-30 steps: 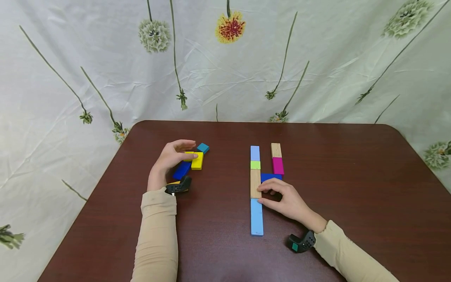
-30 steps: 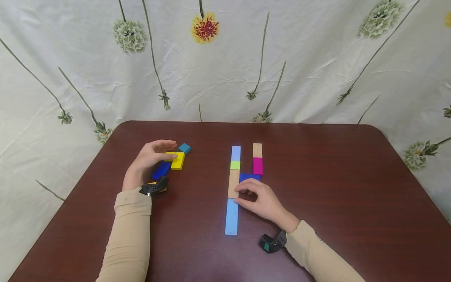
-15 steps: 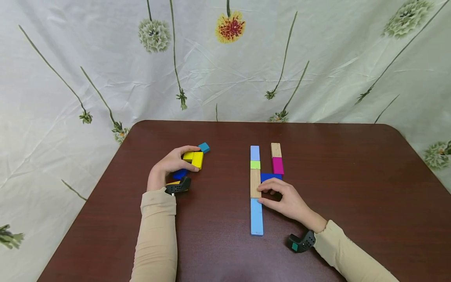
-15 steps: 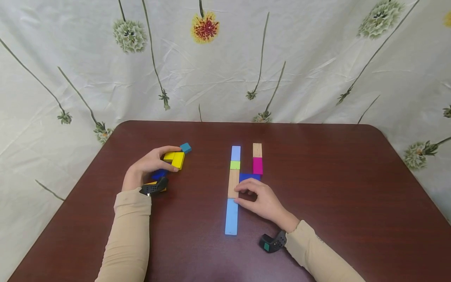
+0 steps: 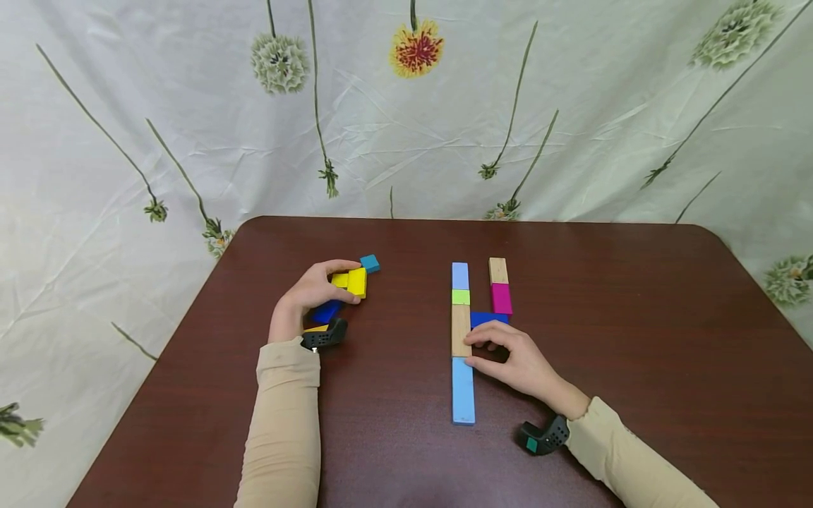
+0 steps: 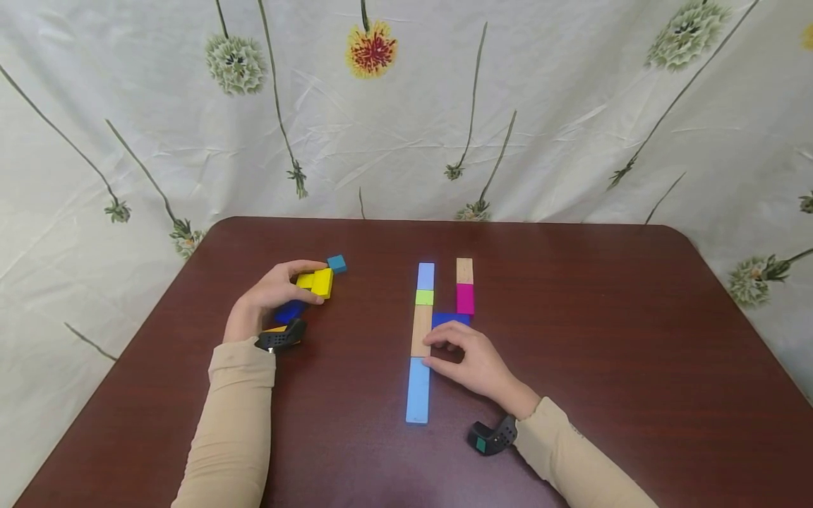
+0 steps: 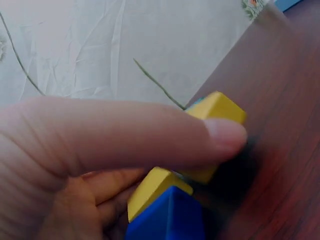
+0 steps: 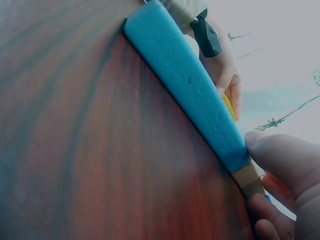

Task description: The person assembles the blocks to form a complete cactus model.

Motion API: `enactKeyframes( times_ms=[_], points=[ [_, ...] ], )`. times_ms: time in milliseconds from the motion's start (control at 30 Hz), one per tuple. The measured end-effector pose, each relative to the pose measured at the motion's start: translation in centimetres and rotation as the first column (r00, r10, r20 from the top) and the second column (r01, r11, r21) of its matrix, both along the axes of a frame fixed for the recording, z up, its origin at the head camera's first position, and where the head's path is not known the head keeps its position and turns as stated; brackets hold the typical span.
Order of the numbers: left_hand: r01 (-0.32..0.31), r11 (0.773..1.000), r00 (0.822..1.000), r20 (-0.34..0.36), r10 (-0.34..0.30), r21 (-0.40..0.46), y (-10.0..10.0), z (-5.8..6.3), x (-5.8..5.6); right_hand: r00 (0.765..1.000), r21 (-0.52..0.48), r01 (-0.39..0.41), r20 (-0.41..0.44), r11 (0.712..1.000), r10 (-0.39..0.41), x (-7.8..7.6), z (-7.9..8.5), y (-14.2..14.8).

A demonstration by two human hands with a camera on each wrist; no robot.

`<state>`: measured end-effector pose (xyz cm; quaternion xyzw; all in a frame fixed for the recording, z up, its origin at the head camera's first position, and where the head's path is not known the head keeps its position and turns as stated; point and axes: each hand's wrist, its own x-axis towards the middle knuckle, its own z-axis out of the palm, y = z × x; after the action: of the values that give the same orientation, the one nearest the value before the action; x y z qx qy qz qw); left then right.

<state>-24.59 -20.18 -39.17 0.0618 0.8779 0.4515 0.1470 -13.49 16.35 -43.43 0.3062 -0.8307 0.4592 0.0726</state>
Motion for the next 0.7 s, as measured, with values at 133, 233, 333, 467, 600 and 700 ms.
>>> enactKeyframes(
  times_ms=[133,233,333,467,600,700],
  points=[
    [-0.034,0.995,0.999,-0.01,0.035,0.09,0.3,0.6,0.1,1.0,0.0,0.001,0.002,1.0,-0.001,0.0,0.0,0.0],
    [-0.043,0.987,0.999,-0.014,0.046,0.155,1.2,2.2,0.8,1.0,-0.001,0.0,0.007,1.0,0.0,0.0,0.1,0.0],
    [-0.042,0.981,0.998,-0.043,0.051,0.187,1.9,2.8,0.8,1.0,-0.005,-0.003,0.008,1.0,0.003,0.0,0.1,0.0],
    [-0.035,0.976,0.992,-0.11,0.059,0.213,2.9,2.2,0.0,1.0,-0.007,-0.006,0.006,1.0,0.006,0.0,0.1,0.0],
    [-0.017,0.965,0.987,-0.151,0.058,0.261,4.8,2.2,-0.4,1.0,-0.004,0.0,0.008,1.0,0.0,0.0,0.1,0.0],
    [-0.016,0.955,0.984,-0.166,0.068,0.295,6.3,1.9,-0.7,1.0,-0.003,-0.002,0.011,1.0,0.002,0.0,0.0,0.0]
  ],
)
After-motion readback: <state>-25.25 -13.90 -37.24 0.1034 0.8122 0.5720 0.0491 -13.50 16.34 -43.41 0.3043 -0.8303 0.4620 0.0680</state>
